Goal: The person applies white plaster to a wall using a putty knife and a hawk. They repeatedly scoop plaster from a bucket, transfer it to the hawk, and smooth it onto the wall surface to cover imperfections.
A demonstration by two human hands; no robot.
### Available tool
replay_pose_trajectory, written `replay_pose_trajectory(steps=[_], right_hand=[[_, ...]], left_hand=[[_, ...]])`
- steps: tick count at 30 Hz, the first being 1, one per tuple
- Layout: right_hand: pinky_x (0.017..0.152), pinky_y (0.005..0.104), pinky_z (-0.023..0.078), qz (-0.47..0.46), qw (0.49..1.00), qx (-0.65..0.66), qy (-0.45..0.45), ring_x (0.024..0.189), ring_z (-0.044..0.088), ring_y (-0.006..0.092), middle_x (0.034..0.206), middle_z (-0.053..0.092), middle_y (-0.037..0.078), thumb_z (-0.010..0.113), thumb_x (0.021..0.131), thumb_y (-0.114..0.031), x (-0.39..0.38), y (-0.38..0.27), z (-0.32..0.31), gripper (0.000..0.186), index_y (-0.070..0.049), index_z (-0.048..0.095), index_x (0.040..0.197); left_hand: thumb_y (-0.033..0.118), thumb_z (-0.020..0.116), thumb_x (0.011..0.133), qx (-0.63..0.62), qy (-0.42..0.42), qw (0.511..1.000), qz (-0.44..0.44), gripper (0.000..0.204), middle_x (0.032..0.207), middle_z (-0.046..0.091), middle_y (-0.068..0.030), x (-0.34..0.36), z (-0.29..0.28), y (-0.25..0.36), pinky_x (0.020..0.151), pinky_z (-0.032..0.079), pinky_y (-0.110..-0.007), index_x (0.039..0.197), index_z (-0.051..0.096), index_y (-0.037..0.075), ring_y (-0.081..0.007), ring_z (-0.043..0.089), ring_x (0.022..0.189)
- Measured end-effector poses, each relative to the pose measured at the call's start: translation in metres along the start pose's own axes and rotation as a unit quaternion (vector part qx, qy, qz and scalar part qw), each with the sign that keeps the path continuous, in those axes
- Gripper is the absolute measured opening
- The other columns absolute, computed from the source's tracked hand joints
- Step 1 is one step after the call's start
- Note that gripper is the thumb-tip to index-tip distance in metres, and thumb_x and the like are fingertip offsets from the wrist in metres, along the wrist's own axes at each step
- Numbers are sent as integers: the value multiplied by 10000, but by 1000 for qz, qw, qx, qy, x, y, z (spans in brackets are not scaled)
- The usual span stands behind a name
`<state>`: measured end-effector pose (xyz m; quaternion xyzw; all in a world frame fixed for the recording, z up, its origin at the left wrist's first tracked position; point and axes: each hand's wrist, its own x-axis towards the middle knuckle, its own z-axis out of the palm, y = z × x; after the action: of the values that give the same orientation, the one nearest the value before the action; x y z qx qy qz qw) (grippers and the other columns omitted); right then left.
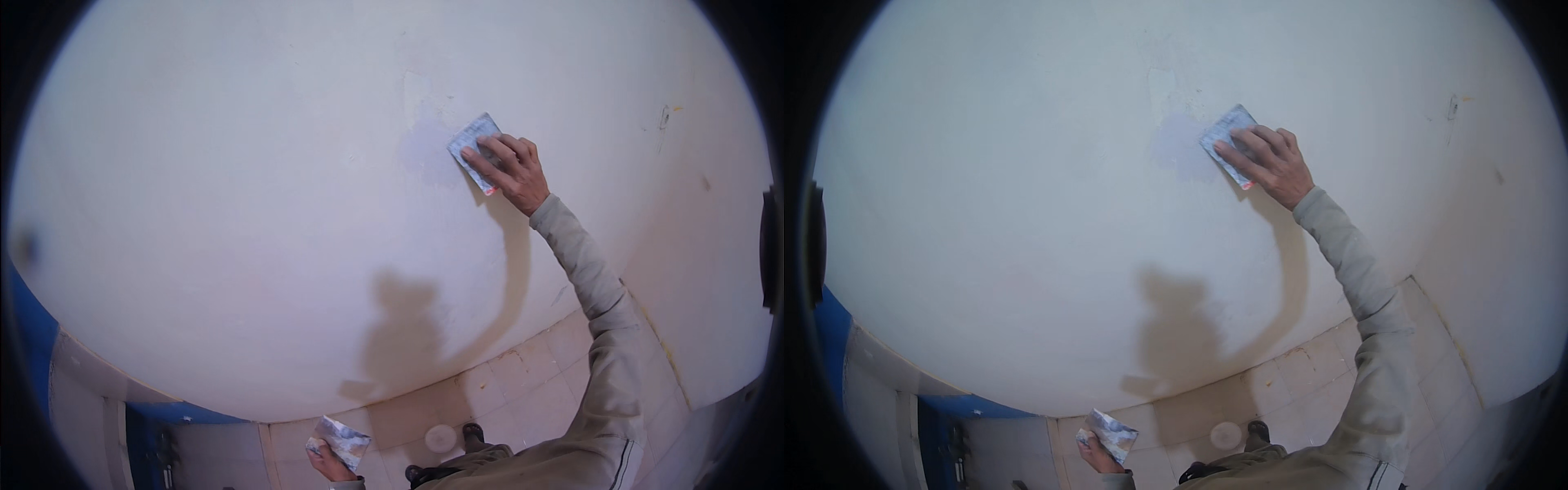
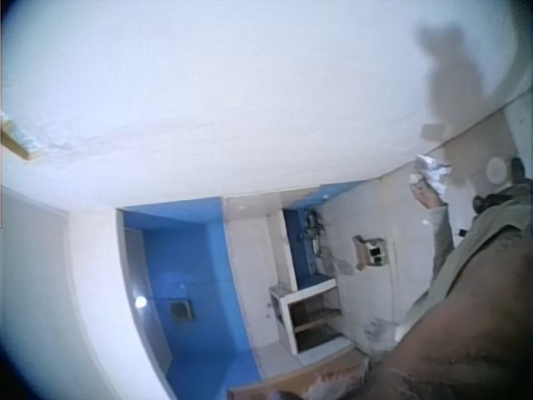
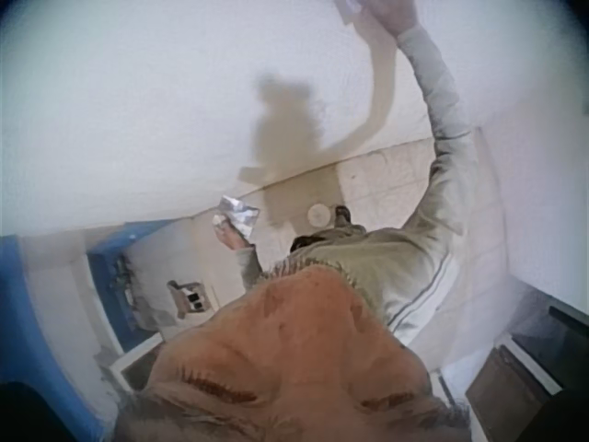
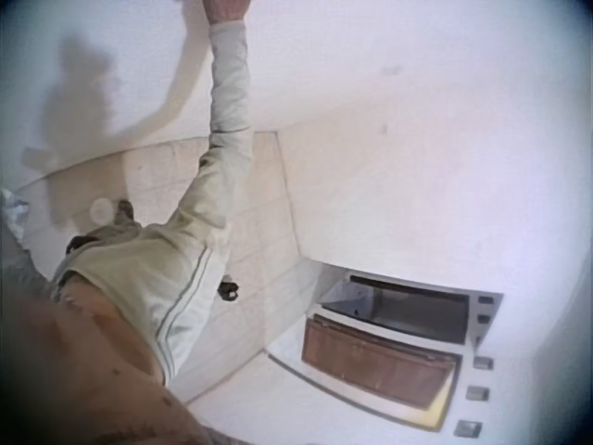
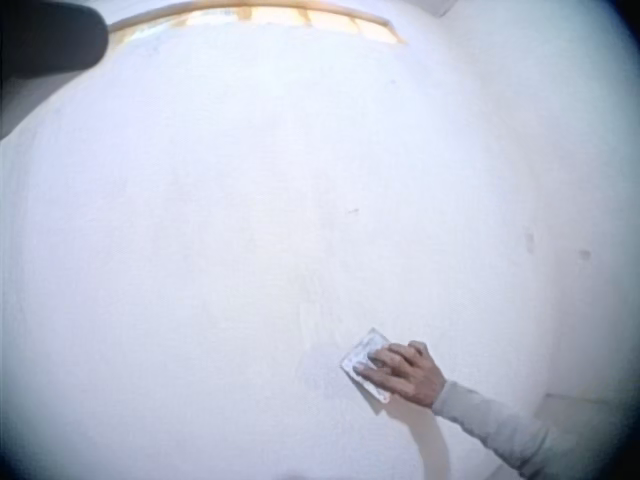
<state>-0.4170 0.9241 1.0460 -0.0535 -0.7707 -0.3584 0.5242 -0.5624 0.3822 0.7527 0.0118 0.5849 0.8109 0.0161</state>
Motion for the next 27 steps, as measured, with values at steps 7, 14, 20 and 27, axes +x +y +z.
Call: replay_pose_trajectory(steps=[7, 14, 20, 27], right_hand=[[873, 394, 405, 78, 991, 16, -112, 1104, 505, 228, 1247, 519, 54, 598, 836, -129, -87, -43, -18, 517, -219, 555, 1344], [867, 453, 399, 313, 948, 36, 49, 1069, 506, 301, 1210, 535, 136, 669, 787, -144, 37, -67, -12, 633, -133, 489, 1394], [868, 416, 380, 166, 981, 70, -70, 1074, 509, 244, 1195, 530, 84, 586, 773, -58, -27, -156, 2, 595, -162, 540, 1357], [883, 413, 374, 216, 976, 11, -12, 1059, 520, 256, 1183, 544, 95, 552, 836, -129, -15, -81, -15, 537, -160, 529, 1371]], left_hand=[[115, 486, 937, -43, -13, 999, -28, 160, 1005, 593, -103, -4, 6, 5, 788, 536, -352, 1057, 496, 9, -203, 615, 878], [108, 484, 942, -24, -49, 998, -13, 187, 1030, 594, -95, 7, 6, -1, 803, 528, -342, 1097, 508, 6, -192, 608, 906], [116, 494, 943, -43, -22, 999, -13, 202, 1020, 599, -101, -1, 7, 6, 789, 528, -335, 1109, 506, 1, -194, 611, 905], [145, 538, 938, -35, 4, 999, -24, 209, 1021, 593, -98, -4, -15, 3, 777, 525, -337, 1090, 499, 6, -195, 605, 912]])
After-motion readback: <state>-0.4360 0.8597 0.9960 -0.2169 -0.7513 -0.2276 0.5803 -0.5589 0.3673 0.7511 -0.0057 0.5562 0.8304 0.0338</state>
